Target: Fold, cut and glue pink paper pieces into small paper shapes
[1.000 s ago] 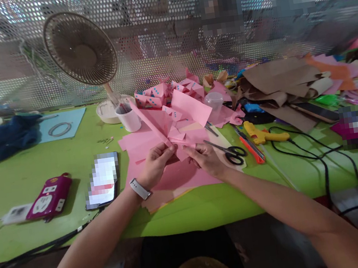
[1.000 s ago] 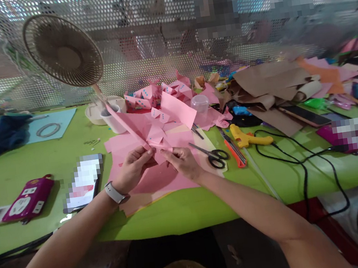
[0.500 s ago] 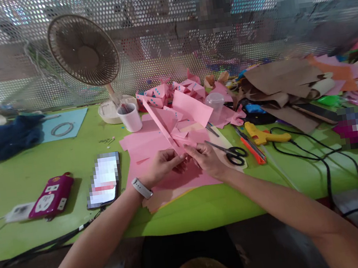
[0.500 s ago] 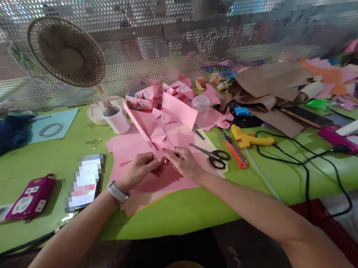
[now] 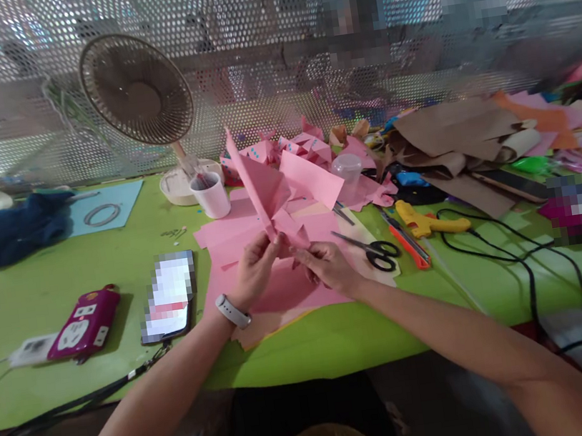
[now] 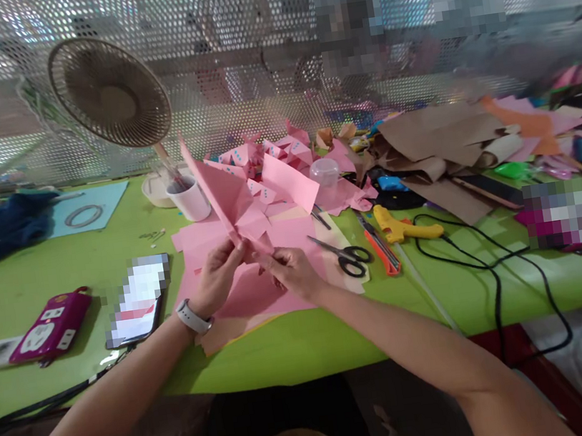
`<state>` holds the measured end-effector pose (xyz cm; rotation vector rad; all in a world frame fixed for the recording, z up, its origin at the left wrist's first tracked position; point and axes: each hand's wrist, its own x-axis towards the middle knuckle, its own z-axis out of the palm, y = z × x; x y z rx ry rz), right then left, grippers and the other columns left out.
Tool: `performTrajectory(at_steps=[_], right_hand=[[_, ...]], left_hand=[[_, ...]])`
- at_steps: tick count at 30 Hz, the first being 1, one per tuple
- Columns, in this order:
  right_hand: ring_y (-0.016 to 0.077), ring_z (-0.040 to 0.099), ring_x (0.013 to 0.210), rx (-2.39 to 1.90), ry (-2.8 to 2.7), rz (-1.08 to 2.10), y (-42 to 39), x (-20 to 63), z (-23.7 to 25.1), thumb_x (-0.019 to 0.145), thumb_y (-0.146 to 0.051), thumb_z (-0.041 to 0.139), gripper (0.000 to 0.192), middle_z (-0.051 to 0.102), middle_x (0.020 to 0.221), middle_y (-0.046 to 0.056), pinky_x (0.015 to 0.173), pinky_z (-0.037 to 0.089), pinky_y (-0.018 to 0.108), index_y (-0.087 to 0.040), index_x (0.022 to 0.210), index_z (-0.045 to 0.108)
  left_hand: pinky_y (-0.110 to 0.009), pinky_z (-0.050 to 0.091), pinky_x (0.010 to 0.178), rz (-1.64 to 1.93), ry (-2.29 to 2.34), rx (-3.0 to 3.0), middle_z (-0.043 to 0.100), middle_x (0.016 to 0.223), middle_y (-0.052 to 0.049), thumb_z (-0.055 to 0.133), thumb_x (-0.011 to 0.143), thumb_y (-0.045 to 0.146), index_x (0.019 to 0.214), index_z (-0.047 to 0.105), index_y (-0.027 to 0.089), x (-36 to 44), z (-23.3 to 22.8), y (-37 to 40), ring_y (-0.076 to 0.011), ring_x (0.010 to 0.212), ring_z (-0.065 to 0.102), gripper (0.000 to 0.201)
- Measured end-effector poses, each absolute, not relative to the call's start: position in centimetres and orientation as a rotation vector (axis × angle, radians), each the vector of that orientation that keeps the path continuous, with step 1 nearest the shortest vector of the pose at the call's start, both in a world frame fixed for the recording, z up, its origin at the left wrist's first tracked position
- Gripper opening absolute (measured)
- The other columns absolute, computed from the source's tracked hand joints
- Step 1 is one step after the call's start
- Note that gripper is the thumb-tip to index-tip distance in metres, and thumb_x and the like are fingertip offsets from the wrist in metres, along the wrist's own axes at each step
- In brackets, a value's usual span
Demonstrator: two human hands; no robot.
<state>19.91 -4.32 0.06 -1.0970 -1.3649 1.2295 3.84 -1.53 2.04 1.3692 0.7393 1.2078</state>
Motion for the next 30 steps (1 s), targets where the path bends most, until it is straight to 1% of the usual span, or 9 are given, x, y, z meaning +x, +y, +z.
performTrajectory(at_steps=[4,7,10,13,15,17,20,26,30], right_hand=[[0.0082,0.036,0.034,-1.034,-1.101,1.101,-3.0,21.7,1.0,0.084,-0.072,0.042,0.064,0.043,0.040,-0.002,0.037,0.026,0.024,-0.018,0.056,0.062],[0.0092,0.042,0.041,-0.960,-0.831,1.010,-0.9,24.0,2.0,0.083,-0.074,0.041,0.061,0.048,0.046,-0.001,0.041,0.033,0.023,-0.020,0.060,0.059],[0.0105,0.050,0.049,-0.975,-0.919,1.244,0.1,25.4,2.8,0.080,-0.074,0.046,0.059,0.057,0.054,0.001,0.049,0.042,0.024,-0.019,0.063,0.061],[0.0129,0.057,0.056,-0.991,-1.349,1.647,-0.7,25.1,3.4,0.079,-0.075,0.047,0.065,0.064,0.063,0.005,0.055,0.044,0.026,-0.015,0.068,0.067],[0.0106,0.053,0.055,-1.000,-1.666,1.784,-2.0,24.0,3.8,0.078,-0.068,0.057,0.057,0.061,0.063,0.003,0.053,0.040,0.024,-0.013,0.072,0.067],[0.0060,0.039,0.050,-1.010,-1.857,1.810,-3.3,22.9,4.0,0.076,-0.057,0.069,0.045,0.048,0.056,-0.004,0.048,0.028,0.022,-0.013,0.066,0.062],[0.0042,0.024,0.050,-0.971,-1.908,1.858,-4.3,21.8,4.2,0.076,-0.049,0.072,0.046,0.030,0.054,-0.009,0.048,0.017,0.023,-0.014,0.056,0.050],[0.0046,0.026,0.053,-0.941,-1.902,1.993,-4.1,22.3,3.9,0.078,-0.044,0.070,0.041,0.033,0.057,-0.008,0.049,0.018,0.023,-0.015,0.061,0.049],[0.0048,0.031,0.050,-0.950,-1.951,2.059,-4.0,22.8,3.8,0.077,-0.041,0.071,0.035,0.039,0.055,-0.007,0.048,0.022,0.022,-0.014,0.062,0.055]], left_hand=[[-0.018,0.042,0.053,1.134,0.766,1.385,0.057,0.069,0.000,0.067,0.082,0.046,0.084,0.067,0.017,2.5,3.7,-1.0,-0.0093,0.059,0.048,0.029],[-0.018,0.035,0.043,0.851,0.727,1.521,0.055,0.060,0.000,0.068,0.080,0.045,0.082,0.070,0.017,1.0,5.1,-0.6,-0.0085,0.049,0.044,0.028],[-0.020,0.026,0.039,0.526,0.694,1.663,0.050,0.051,0.000,0.069,0.078,0.045,0.070,0.070,0.015,-0.1,5.7,-0.3,-0.0074,0.042,0.036,0.031],[-0.020,0.027,0.042,0.387,0.682,1.766,0.051,0.052,0.000,0.068,0.078,0.044,0.067,0.069,0.014,-0.3,5.2,0.1,-0.0077,0.045,0.037,0.031],[-0.020,0.028,0.044,0.328,0.680,1.807,0.051,0.054,0.001,0.066,0.080,0.043,0.069,0.068,0.014,-0.3,4.7,0.3,-0.0077,0.048,0.038,0.031],[-0.019,0.028,0.045,0.260,0.668,1.839,0.049,0.054,0.002,0.065,0.081,0.042,0.071,0.067,0.014,-0.2,4.4,0.3,-0.0072,0.049,0.037,0.030],[-0.019,0.026,0.044,0.190,0.636,1.877,0.045,0.054,0.003,0.064,0.082,0.041,0.069,0.066,0.013,0.0,4.5,0.2,-0.0062,0.048,0.034,0.030],[-0.019,0.026,0.042,0.160,0.646,1.854,0.047,0.050,0.004,0.070,0.076,0.038,0.062,0.065,0.014,-0.6,6.0,0.4,-0.0056,0.044,0.033,0.028],[-0.019,0.034,0.044,0.220,0.701,1.772,0.060,0.054,0.000,0.078,0.067,0.039,0.063,0.071,0.016,-2.1,6.1,1.4,-0.0088,0.047,0.046,0.025]])
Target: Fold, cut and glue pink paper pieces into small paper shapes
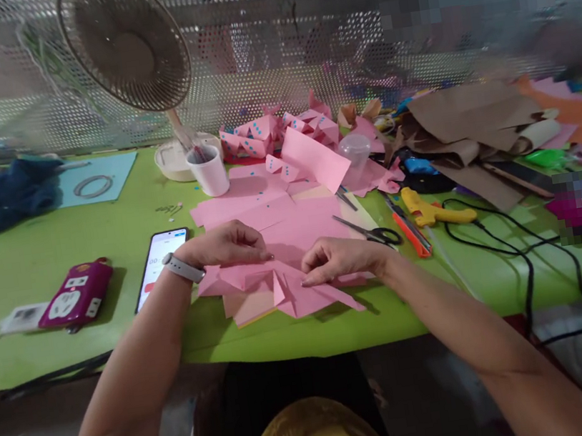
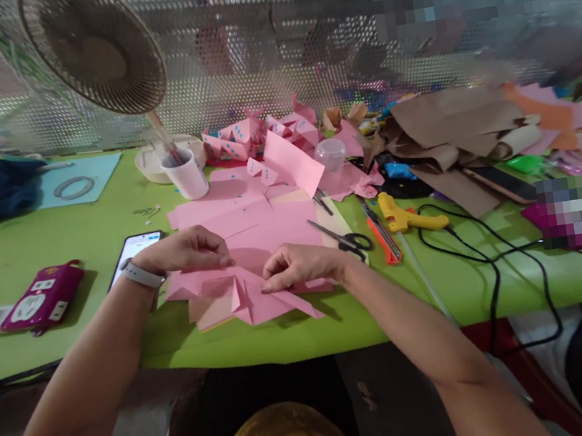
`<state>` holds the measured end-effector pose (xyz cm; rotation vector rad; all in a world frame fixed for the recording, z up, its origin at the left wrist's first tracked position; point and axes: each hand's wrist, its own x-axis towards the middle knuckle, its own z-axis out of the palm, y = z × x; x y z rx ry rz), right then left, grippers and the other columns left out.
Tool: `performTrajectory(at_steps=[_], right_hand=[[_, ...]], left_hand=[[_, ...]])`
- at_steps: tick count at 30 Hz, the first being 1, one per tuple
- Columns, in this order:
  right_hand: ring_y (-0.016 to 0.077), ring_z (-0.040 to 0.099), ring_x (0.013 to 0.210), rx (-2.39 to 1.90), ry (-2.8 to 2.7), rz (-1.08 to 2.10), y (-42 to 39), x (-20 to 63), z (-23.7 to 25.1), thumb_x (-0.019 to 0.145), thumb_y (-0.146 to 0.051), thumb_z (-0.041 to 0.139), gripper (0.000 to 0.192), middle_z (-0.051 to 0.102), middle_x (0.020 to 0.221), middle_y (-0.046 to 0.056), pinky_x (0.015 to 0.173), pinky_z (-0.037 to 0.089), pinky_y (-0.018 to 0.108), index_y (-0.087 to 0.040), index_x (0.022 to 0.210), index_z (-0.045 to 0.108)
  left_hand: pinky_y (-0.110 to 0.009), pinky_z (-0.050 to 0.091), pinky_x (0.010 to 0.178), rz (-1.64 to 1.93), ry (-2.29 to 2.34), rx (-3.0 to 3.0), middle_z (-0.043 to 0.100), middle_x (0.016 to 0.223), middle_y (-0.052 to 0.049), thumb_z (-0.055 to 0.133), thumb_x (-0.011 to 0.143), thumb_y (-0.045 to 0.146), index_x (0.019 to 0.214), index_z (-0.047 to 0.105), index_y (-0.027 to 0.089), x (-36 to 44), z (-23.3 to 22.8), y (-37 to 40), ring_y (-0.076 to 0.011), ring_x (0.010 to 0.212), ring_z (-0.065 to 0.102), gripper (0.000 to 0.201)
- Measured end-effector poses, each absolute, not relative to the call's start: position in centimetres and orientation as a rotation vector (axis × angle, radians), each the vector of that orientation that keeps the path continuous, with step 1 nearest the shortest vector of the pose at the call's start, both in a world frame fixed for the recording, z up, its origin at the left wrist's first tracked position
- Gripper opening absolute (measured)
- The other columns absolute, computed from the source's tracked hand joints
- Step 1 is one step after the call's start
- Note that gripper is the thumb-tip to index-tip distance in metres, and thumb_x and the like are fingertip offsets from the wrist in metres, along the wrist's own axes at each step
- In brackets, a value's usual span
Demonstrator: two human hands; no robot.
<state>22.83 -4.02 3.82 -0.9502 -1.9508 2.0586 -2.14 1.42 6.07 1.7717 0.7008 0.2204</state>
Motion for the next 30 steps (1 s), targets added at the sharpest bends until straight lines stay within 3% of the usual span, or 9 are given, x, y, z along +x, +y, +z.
performTrajectory(at_steps=[3,6,10,12,15,19,23,26,30], right_hand=[[0.0048,0.032,0.049,-0.958,-1.849,1.967,-4.1,22.6,3.5,0.076,-0.039,0.072,0.032,0.041,0.054,-0.007,0.048,0.025,0.021,-0.015,0.061,0.056],[0.0059,0.037,0.051,-0.985,-1.578,1.712,-3.9,22.1,2.6,0.075,-0.041,0.072,0.030,0.045,0.057,-0.006,0.048,0.031,0.021,-0.016,0.064,0.059],[0.0092,0.049,0.053,-1.023,-1.244,1.497,-3.0,21.6,1.3,0.075,-0.046,0.072,0.030,0.055,0.057,-0.004,0.054,0.042,0.024,-0.018,0.069,0.062],[0.0102,0.051,0.050,-1.049,-1.190,1.455,-2.8,21.4,0.8,0.075,-0.049,0.072,0.032,0.057,0.055,-0.003,0.053,0.044,0.025,-0.019,0.070,0.063],[0.0109,0.050,0.044,-1.039,-1.239,1.473,-3.0,20.9,0.3,0.078,-0.052,0.068,0.034,0.058,0.053,-0.002,0.052,0.046,0.027,-0.018,0.073,0.065],[0.0116,0.058,0.056,-0.999,-1.280,1.478,-3.5,20.2,0.0,0.075,-0.046,0.074,0.029,0.064,0.064,-0.001,0.059,0.048,0.025,-0.018,0.078,0.067],[0.0128,0.063,0.067,-0.994,-1.259,1.540,-3.5,19.9,-0.1,0.066,-0.040,0.081,0.030,0.067,0.072,0.000,0.065,0.049,0.025,-0.018,0.083,0.068],[0.0146,0.066,0.071,-0.989,-1.235,1.566,-3.4,19.8,-0.2,0.064,-0.041,0.082,0.034,0.070,0.075,0.002,0.070,0.052,0.028,-0.018,0.087,0.069],[0.0137,0.066,0.067,-0.989,-1.231,1.590,-3.4,19.7,-0.1,0.062,-0.040,0.083,0.035,0.071,0.074,0.001,0.067,0.053,0.027,-0.017,0.084,0.069]], left_hand=[[-0.024,0.046,0.054,0.531,0.800,1.628,0.068,0.065,-0.005,0.079,0.065,0.046,0.071,0.074,0.016,-2.9,5.4,2.5,-0.0150,0.057,0.059,0.031],[-0.029,0.051,0.063,1.047,0.835,1.232,0.070,0.072,-0.008,0.059,0.075,0.068,0.096,0.073,0.015,-2.7,4.5,3.4,-0.0197,0.068,0.064,0.059],[-0.035,0.053,0.073,1.103,0.730,0.806,0.072,0.091,-0.015,0.045,0.073,0.081,0.104,0.068,0.012,-0.7,3.6,2.7,-0.0245,0.086,0.067,0.079],[-0.031,0.053,0.070,0.963,0.721,0.810,0.072,0.086,-0.011,0.054,0.073,0.075,0.106,0.068,0.011,0.7,3.3,1.6,-0.0199,0.077,0.066,0.072],[-0.027,0.053,0.068,0.944,0.711,0.965,0.070,0.084,-0.004,0.071,0.075,0.050,0.110,0.067,0.017,2.4,3.0,-0.2,-0.0150,0.073,0.065,0.048],[-0.025,0.052,0.055,0.957,0.720,1.049,0.068,0.074,-0.003,0.074,0.076,0.040,0.096,0.070,0.014,3.3,2.7,-1.3,-0.0116,0.057,0.061,0.033],[-0.024,0.048,0.046,0.981,0.737,1.025,0.071,0.079,-0.005,0.077,0.072,0.033,0.092,0.068,0.014,3.0,2.6,-1.2,-0.0111,0.050,0.059,0.030],[-0.025,0.050,0.049,0.960,0.709,0.955,0.072,0.089,-0.007,0.076,0.074,0.034,0.098,0.068,0.016,2.8,2.5,-0.9,-0.0126,0.055,0.062,0.032],[-0.023,0.049,0.052,0.957,0.749,0.928,0.072,0.084,-0.009,0.074,0.076,0.040,0.094,0.071,0.012,2.7,2.5,-0.8,-0.0136,0.062,0.063,0.033]])
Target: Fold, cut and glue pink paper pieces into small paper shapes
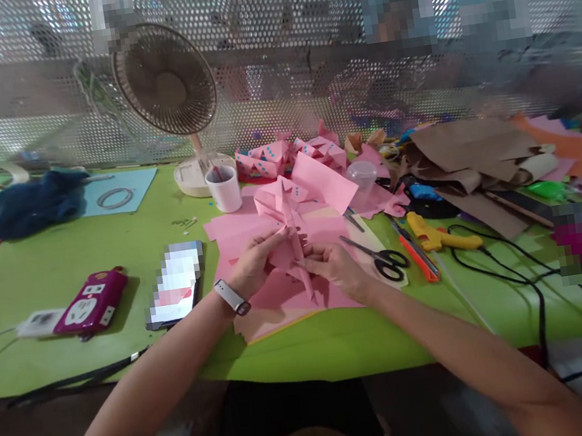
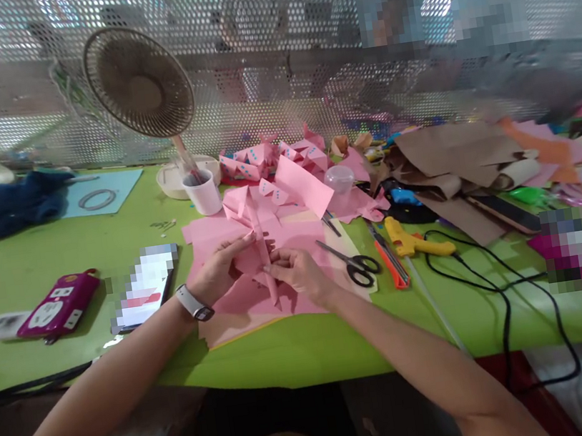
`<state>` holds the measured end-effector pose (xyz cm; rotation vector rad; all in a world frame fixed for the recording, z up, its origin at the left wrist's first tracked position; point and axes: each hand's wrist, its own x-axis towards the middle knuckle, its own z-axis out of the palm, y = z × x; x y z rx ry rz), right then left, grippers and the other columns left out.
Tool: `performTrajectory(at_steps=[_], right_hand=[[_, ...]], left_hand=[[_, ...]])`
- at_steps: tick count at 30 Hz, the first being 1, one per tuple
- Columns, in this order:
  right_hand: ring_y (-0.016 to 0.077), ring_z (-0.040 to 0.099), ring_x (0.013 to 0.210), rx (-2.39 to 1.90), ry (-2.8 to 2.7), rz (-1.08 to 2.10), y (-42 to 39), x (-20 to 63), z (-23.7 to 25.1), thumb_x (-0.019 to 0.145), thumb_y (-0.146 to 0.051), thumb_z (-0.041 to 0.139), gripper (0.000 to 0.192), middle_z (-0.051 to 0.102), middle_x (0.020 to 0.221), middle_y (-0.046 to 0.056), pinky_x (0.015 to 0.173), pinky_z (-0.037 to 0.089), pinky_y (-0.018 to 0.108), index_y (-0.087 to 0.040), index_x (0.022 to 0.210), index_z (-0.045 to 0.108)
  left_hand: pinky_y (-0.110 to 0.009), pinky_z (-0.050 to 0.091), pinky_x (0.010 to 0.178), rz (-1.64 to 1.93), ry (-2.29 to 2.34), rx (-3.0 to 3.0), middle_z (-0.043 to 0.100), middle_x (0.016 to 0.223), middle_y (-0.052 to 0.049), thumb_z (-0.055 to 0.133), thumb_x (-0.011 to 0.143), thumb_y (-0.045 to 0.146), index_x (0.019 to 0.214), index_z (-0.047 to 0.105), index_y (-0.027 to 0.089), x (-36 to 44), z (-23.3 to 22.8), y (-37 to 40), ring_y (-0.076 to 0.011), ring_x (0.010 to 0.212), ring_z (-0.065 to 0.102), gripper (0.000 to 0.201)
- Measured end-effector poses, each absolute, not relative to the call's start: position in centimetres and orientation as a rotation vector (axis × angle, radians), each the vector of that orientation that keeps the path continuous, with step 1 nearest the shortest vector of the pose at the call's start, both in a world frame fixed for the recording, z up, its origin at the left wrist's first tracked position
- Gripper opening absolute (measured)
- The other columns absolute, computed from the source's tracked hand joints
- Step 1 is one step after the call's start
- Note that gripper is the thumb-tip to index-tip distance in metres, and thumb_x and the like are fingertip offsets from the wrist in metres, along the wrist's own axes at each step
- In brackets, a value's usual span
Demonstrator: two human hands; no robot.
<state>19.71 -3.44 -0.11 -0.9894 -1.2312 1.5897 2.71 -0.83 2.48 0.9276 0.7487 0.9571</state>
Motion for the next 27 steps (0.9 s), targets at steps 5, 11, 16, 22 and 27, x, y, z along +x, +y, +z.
performTrajectory(at_steps=[5,11,16,22,27], right_hand=[[0.0119,0.065,0.061,-0.915,-1.354,1.743,-4.1,19.8,0.8,0.072,-0.041,0.077,0.031,0.070,0.069,0.002,0.063,0.054,0.025,-0.015,0.084,0.068],[0.0144,0.066,0.057,-0.981,-1.506,1.933,-4.5,21.1,1.7,0.074,-0.039,0.075,0.029,0.071,0.067,0.006,0.057,0.054,0.027,-0.012,0.080,0.067],[0.0183,0.067,0.076,-1.003,-1.670,1.034,-3.9,22.1,1.6,0.085,-0.034,0.062,0.022,0.071,0.082,0.007,0.071,0.057,0.035,-0.018,0.099,0.071],[0.0232,0.031,0.141,-0.729,-2.161,0.368,-3.5,21.6,1.1,0.089,-0.023,0.060,0.031,0.037,0.151,-0.001,0.114,0.032,0.047,-0.037,0.116,0.068],[0.0234,0.022,0.144,-0.703,-2.214,0.422,-3.7,21.3,1.2,0.089,-0.029,0.062,0.024,0.039,0.151,-0.005,0.116,0.028,0.048,-0.039,0.109,0.071]], left_hand=[[-0.022,0.046,0.055,1.055,0.778,1.009,0.071,0.073,-0.007,0.077,0.073,0.039,0.083,0.073,0.010,2.5,2.6,-0.7,-0.0112,0.060,0.061,0.030],[-0.022,0.047,0.059,1.234,0.879,0.849,0.072,0.073,-0.005,0.082,0.066,0.031,0.078,0.073,0.012,1.1,3.1,0.9,-0.0119,0.064,0.063,0.025],[-0.022,0.048,0.060,1.175,0.887,0.846,0.072,0.074,-0.006,0.083,0.065,0.032,0.080,0.073,0.011,0.7,3.0,1.3,-0.0121,0.068,0.064,0.028],[-0.019,0.034,0.044,0.994,0.819,0.994,0.063,0.064,-0.003,0.081,0.067,0.040,0.075,0.071,0.012,1.7,2.1,0.3,-0.0073,0.051,0.050,0.031],[-0.019,0.022,0.039,0.982,0.810,1.012,0.053,0.053,0.003,0.084,0.061,0.044,0.068,0.067,0.013,2.1,2.5,-0.4,-0.0041,0.043,0.036,0.036]])
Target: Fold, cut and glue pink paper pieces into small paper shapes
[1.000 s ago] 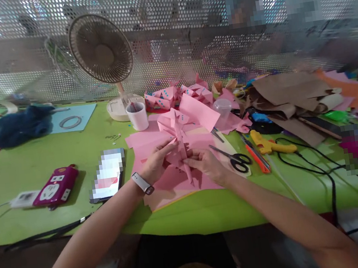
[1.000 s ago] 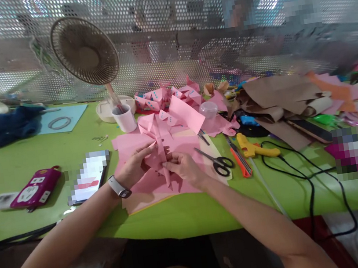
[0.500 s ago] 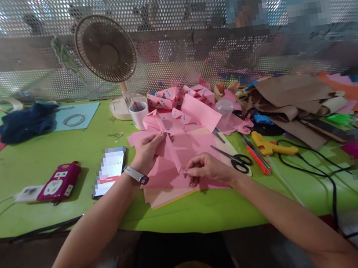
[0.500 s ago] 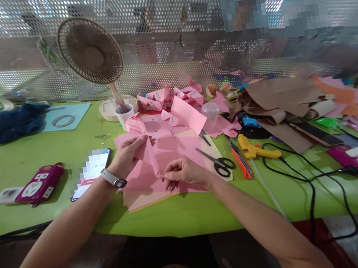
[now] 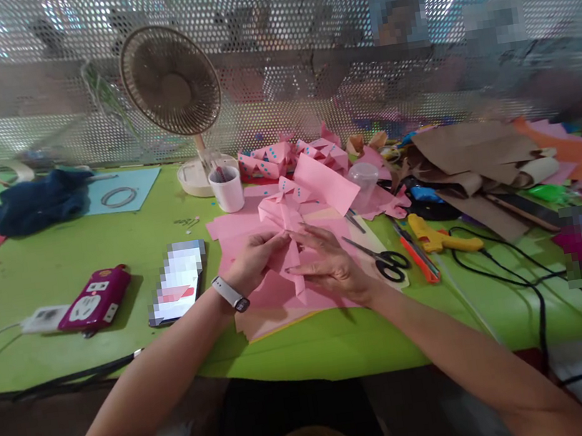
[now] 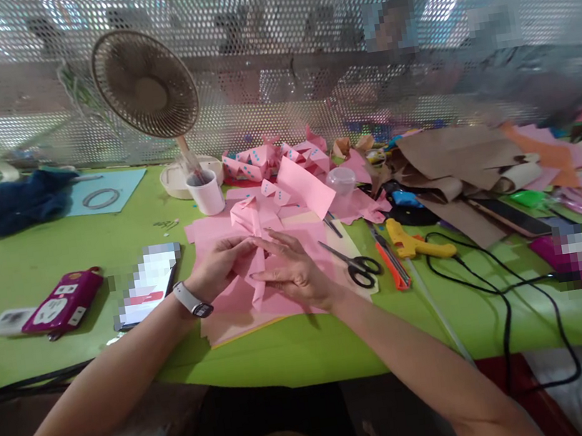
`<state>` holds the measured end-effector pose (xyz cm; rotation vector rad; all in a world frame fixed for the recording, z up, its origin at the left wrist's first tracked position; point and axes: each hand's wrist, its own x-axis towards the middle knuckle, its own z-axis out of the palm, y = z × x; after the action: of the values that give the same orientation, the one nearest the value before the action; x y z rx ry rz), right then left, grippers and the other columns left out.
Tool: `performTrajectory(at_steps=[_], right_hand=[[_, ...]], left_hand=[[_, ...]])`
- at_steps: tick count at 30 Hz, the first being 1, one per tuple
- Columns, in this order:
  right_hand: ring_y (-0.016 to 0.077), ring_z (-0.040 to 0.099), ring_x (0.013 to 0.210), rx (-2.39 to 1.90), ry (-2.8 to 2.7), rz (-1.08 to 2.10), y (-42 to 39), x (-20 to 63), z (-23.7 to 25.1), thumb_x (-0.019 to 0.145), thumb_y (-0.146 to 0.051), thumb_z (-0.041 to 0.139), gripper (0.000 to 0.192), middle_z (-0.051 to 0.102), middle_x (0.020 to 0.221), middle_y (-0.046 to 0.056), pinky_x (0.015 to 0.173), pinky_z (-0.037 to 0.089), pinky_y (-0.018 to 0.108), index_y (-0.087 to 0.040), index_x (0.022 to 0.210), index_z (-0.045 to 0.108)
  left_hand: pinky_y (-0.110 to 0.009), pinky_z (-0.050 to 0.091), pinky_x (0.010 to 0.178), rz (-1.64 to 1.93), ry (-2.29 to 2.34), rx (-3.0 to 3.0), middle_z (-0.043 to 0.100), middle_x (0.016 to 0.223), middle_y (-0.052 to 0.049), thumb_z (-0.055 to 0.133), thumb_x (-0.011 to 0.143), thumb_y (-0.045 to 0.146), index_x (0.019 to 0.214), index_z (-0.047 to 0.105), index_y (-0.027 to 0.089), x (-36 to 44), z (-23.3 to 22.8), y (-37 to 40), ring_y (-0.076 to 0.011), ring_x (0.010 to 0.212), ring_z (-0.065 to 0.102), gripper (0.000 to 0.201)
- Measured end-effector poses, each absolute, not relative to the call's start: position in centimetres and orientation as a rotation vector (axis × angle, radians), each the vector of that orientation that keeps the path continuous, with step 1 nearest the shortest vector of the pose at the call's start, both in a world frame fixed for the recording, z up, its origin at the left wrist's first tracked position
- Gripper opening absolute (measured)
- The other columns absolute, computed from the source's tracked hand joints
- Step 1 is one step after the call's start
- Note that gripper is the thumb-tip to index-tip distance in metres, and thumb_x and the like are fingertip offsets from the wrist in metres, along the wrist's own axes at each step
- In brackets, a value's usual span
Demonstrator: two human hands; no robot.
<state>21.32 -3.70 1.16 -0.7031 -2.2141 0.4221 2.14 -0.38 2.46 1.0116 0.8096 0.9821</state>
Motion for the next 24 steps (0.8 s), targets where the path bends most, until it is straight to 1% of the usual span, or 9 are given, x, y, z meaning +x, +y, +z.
performTrajectory(at_steps=[3,6,8,10,13,16,19,22,24], right_hand=[[0.0235,0.022,0.144,-0.775,-2.069,0.531,-4.0,21.0,1.2,0.086,-0.035,0.065,0.018,0.041,0.149,-0.005,0.117,0.026,0.047,-0.038,0.101,0.074],[0.0225,0.025,0.143,-0.833,-1.924,0.717,-4.0,20.7,1.0,0.085,-0.041,0.066,0.014,0.041,0.149,-0.006,0.116,0.027,0.048,-0.038,0.095,0.076],[0.0218,0.028,0.142,-0.867,-1.835,0.870,-3.9,20.5,0.8,0.085,-0.045,0.065,0.015,0.044,0.147,-0.005,0.114,0.031,0.046,-0.037,0.092,0.076],[0.0220,0.033,0.139,-0.923,-1.722,0.994,-3.8,20.3,0.7,0.085,-0.048,0.063,0.020,0.050,0.143,-0.001,0.112,0.033,0.044,-0.033,0.089,0.076],[0.0220,0.048,0.126,-0.970,-1.583,1.117,-3.8,20.1,0.8,0.085,-0.051,0.062,0.030,0.060,0.127,0.005,0.107,0.036,0.039,-0.025,0.084,0.076],[0.0190,0.060,0.099,-0.977,-1.540,1.207,-4.0,20.0,1.0,0.086,-0.053,0.058,0.035,0.068,0.099,0.005,0.092,0.044,0.033,-0.021,0.084,0.074],[0.0177,0.060,0.082,-1.031,-1.519,1.222,-4.0,20.0,1.0,0.086,-0.055,0.057,0.039,0.067,0.079,0.003,0.080,0.046,0.031,-0.020,0.080,0.072],[0.0186,0.061,0.078,-1.031,-1.505,1.228,-3.8,20.1,0.9,0.085,-0.055,0.058,0.038,0.066,0.075,0.003,0.081,0.046,0.032,-0.020,0.074,0.071],[0.0192,0.061,0.078,-1.026,-1.496,1.237,-3.8,20.1,1.0,0.083,-0.055,0.059,0.037,0.067,0.074,0.003,0.083,0.046,0.033,-0.021,0.073,0.070]], left_hand=[[-0.019,0.025,0.041,1.008,0.768,1.062,0.055,0.057,0.001,0.078,0.069,0.046,0.074,0.069,0.012,2.4,2.9,-0.8,-0.0052,0.046,0.040,0.035],[-0.020,0.028,0.041,1.051,0.751,1.083,0.053,0.054,0.003,0.075,0.073,0.047,0.072,0.067,0.013,2.6,3.2,-1.2,-0.0054,0.045,0.040,0.035],[-0.020,0.032,0.043,1.075,0.744,1.077,0.053,0.054,0.003,0.074,0.074,0.048,0.072,0.066,0.014,2.8,3.1,-1.4,-0.0058,0.045,0.041,0.035],[-0.020,0.035,0.046,1.095,0.720,1.080,0.056,0.057,0.002,0.073,0.076,0.048,0.073,0.065,0.015,3.0,3.0,-1.7,-0.0063,0.047,0.045,0.035],[-0.020,0.036,0.048,1.127,0.709,1.093,0.055,0.057,0.003,0.071,0.078,0.047,0.071,0.064,0.015,3.4,2.8,-2.0,-0.0061,0.049,0.045,0.034],[-0.020,0.035,0.049,1.140,0.722,1.093,0.054,0.058,0.003,0.071,0.078,0.045,0.069,0.063,0.015,3.6,2.8,-2.1,-0.0060,0.051,0.044,0.032],[-0.019,0.034,0.048,1.138,0.740,1.060,0.053,0.058,0.003,0.071,0.078,0.041,0.070,0.064,0.015,3.5,2.7,-2.1,-0.0060,0.050,0.043,0.028],[-0.021,0.041,0.052,1.121,0.744,1.022,0.060,0.065,0.001,0.072,0.076,0.033,0.081,0.068,0.017,3.5,2.5,-2.1,-0.0089,0.055,0.050,0.018],[-0.024,0.046,0.058,1.094,0.736,1.059,0.064,0.073,-0.002,0.072,0.075,0.031,0.087,0.069,0.016,3.5,2.3,-2.2,-0.0119,0.062,0.056,0.019]])
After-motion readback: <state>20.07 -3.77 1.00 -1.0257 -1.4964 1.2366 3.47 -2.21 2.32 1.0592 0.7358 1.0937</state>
